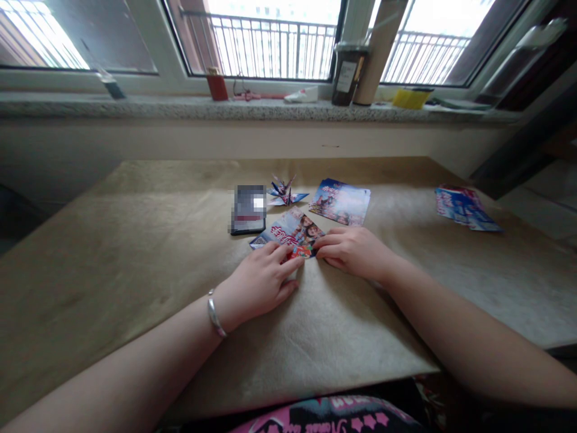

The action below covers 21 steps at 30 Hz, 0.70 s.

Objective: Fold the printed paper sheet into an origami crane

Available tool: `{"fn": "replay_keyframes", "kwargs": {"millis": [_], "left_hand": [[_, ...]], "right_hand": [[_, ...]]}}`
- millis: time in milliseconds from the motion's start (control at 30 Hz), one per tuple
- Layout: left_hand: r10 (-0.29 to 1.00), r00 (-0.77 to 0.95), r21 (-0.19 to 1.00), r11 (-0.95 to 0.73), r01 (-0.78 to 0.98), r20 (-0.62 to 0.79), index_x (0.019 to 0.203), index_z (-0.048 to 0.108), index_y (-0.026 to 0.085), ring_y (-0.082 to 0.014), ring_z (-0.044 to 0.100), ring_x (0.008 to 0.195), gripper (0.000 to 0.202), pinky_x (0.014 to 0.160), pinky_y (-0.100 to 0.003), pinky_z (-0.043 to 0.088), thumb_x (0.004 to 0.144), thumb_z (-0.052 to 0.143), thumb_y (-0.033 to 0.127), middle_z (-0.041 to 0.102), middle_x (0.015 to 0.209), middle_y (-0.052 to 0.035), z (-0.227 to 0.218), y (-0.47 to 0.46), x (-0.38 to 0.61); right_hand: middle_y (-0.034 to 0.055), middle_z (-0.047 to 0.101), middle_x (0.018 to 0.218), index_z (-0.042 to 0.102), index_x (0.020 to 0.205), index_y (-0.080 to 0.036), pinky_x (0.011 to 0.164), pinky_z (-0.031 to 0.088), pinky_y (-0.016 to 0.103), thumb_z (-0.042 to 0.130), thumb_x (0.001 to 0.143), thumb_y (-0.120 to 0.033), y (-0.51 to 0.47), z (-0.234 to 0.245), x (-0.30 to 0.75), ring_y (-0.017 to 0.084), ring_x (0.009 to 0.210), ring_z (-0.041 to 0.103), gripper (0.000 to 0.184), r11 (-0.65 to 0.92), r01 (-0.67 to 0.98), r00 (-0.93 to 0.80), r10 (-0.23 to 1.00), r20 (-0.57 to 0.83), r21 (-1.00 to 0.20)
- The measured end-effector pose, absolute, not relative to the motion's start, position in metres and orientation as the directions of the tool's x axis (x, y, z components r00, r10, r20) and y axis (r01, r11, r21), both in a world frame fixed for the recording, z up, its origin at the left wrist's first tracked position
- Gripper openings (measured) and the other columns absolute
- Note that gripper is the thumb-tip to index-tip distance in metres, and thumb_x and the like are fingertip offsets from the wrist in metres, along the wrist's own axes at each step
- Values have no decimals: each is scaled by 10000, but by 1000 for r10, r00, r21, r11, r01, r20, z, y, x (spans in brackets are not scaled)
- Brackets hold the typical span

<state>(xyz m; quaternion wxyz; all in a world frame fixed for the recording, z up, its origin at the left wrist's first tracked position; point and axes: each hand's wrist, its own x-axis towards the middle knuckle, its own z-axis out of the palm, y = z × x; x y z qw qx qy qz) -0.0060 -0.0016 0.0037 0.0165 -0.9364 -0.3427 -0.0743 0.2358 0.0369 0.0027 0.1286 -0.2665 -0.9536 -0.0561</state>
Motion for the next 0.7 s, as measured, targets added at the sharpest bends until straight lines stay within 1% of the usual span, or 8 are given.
{"fn": "replay_keyframes", "kwargs": {"millis": [100,300,500,700], "left_hand": [[646,751,15,-760,650,138,1264,527,205,-271,477,1076,390,939,-439,439,904,483,349,557,1138,-111,3,-1,-6],[652,749,-2,-754,656,116,1269,521,205,-270,478,1081,394,941,-433,436,910,473,360,556,1145,-106,4,-2,-5],[643,753,0,-760,650,138,1262,529,205,-269,485,1066,392,927,-433,440,904,485,358,564,1132,-110,3,-1,-5],[648,752,1,-758,653,121,1270,517,212,-269,472,1083,391,948,-435,430,913,472,364,546,1146,-103,2,-1,-6]], "right_hand": [[11,712,986,708,847,-226,699,434,260,498,896,-189,38,4,239,140,818,603,219,853,520,-829,490,269,47],[13,709,994,710,872,-224,653,427,258,518,880,-184,38,6,243,135,772,622,197,845,528,-830,493,262,83],[23,721,912,726,846,-243,654,431,240,516,867,-187,39,5,247,134,778,627,218,827,562,-802,540,257,17],[37,716,890,725,837,-223,681,445,254,509,868,-181,41,5,251,141,768,634,222,814,581,-796,563,223,20]]}}
